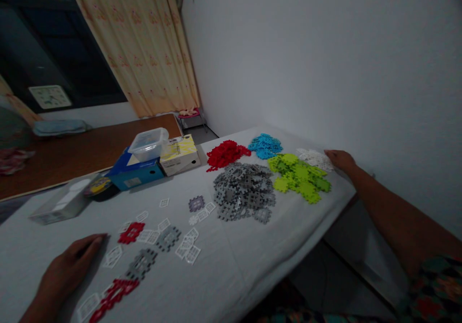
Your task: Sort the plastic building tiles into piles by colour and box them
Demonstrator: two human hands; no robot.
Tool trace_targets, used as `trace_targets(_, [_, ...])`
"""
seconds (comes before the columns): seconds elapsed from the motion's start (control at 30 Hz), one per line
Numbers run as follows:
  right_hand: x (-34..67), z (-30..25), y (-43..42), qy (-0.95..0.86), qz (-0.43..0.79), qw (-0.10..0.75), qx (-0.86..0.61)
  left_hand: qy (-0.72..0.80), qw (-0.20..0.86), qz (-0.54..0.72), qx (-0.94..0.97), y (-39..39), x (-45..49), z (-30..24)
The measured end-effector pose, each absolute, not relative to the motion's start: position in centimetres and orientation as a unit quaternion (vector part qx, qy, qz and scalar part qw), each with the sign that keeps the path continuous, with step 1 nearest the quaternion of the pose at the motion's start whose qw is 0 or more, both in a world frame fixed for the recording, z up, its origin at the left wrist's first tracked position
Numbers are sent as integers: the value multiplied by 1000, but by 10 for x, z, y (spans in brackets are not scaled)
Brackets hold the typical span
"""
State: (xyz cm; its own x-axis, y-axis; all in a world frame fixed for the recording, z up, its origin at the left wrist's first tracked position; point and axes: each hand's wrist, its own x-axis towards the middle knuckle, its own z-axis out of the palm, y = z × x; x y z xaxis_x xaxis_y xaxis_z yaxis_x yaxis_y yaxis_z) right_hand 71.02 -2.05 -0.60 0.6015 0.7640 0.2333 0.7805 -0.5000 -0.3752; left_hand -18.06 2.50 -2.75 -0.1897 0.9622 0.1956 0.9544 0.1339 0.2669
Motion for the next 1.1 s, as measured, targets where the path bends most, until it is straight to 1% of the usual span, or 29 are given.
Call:
trace_targets(0.1, [677, 9, -17, -473, -52, 256, -842, 745, 66, 199, 634, 23, -180, -28])
trace_targets(0.2, [613, 26, -9, -541, -80, 339, -766, 739, 87, 214, 633, 16, -172, -25])
trace_targets(0.27, [554, 35, -7, -611, -53, 376, -694, 726, 87, 222, 645, 12, -166, -25])
trace_targets(0.3, [522, 38, -8, -655, -25, 378, -653, 722, 81, 225, 649, 11, -164, -25])
trace_targets(0.37, [455, 40, -13, -752, 43, 344, -560, 718, 73, 243, 648, 10, -163, -28])
trace_targets(0.47, [364, 32, -23, -881, 126, 245, -385, 707, 74, 270, 649, 10, -165, -33])
trace_targets(0.57, [295, 17, -23, -928, 157, 157, -300, 697, 84, 291, 650, 9, -166, -37])
trace_targets(0.67, [244, 5, -17, -941, 158, 126, -270, 689, 101, 306, 649, 8, -166, -38])
trace_targets(0.8, [186, -1, -5, -951, 152, 136, -231, 681, 119, 331, 642, 8, -164, -40])
trace_targets(0.9, [149, -1, 10, -947, 135, 133, -259, 680, 120, 340, 639, 9, -163, -43])
trace_targets(1.1, [96, 1, 36, -935, 100, 91, -326, 676, 120, 348, 639, 9, -164, -45])
